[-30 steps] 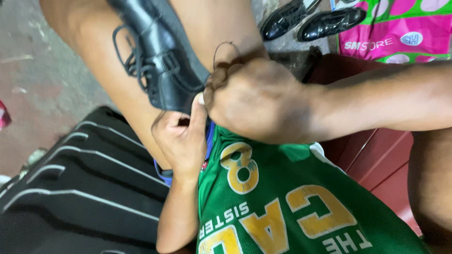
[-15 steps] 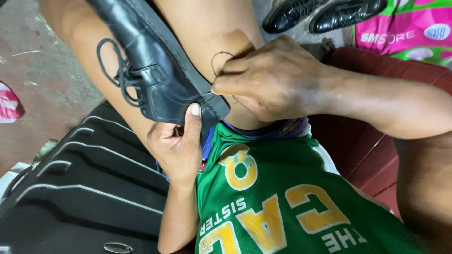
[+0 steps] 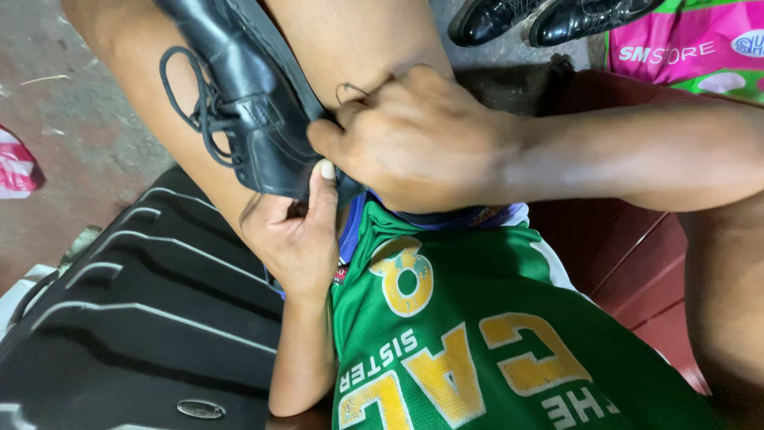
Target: The person is repairing a black leather shoe by hand. They use a needle and thread to stitch the sole to the upper part of the shoe, pulling the thread tight to secure the repair. The person works on the shoe while sitting on the floor.
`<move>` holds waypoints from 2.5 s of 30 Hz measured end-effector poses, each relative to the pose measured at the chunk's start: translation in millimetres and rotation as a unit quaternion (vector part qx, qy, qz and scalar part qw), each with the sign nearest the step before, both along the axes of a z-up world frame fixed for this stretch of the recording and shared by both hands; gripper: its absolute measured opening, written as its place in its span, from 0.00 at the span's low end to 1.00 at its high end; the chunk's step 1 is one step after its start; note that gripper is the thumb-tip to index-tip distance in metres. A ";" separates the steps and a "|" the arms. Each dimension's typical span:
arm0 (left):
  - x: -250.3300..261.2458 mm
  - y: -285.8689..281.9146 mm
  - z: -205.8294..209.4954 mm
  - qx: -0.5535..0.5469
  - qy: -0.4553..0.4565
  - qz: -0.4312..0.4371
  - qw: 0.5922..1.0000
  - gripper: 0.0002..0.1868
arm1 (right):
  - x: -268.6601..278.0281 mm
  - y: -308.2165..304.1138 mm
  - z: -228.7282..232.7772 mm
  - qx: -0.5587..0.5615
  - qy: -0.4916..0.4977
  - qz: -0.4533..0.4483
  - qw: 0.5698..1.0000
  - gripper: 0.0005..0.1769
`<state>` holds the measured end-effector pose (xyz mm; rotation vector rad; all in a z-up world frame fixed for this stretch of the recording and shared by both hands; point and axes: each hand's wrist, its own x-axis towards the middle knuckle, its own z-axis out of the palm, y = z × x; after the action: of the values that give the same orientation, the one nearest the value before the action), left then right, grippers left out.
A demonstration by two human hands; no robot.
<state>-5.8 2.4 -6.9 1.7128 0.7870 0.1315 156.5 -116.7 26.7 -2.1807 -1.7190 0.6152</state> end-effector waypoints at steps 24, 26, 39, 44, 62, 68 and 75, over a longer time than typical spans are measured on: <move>-38.8 22.2 37.7 0.322 -0.091 -0.082 0.939 0.05 | 31.0 -60.0 6.3 0.016 0.299 -0.185 0.936 0.05; -10.0 4.8 39.9 0.313 -0.100 -0.184 0.926 0.07 | 31.6 -63.4 3.7 0.052 0.226 -0.150 0.961 0.03; -15.6 -1.4 28.7 -0.135 -0.134 0.051 0.980 0.04 | 34.4 -57.0 -4.6 0.086 0.180 -0.109 0.974 0.06; -16.5 -5.4 11.2 -0.233 -0.130 0.060 0.962 0.10 | 30.3 -51.8 -3.2 0.059 0.147 -0.083 0.984 0.10; -5.9 -16.5 -14.6 -0.081 0.053 0.018 0.995 0.09 | 37.2 -47.5 -21.8 0.166 0.020 0.022 0.986 0.12; -7.5 -4.4 -19.8 -0.177 0.096 0.041 0.979 0.09 | 37.5 -46.7 -25.0 0.157 0.033 0.059 0.985 0.14; 4.5 -5.7 -14.6 -0.171 0.111 0.059 0.977 0.10 | 31.4 -40.3 -20.8 0.165 -0.014 0.059 0.984 0.14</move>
<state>-1.3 -3.2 -21.6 1.3687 1.0148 -0.1116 187.9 -157.1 5.9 -1.8781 -1.8254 0.2995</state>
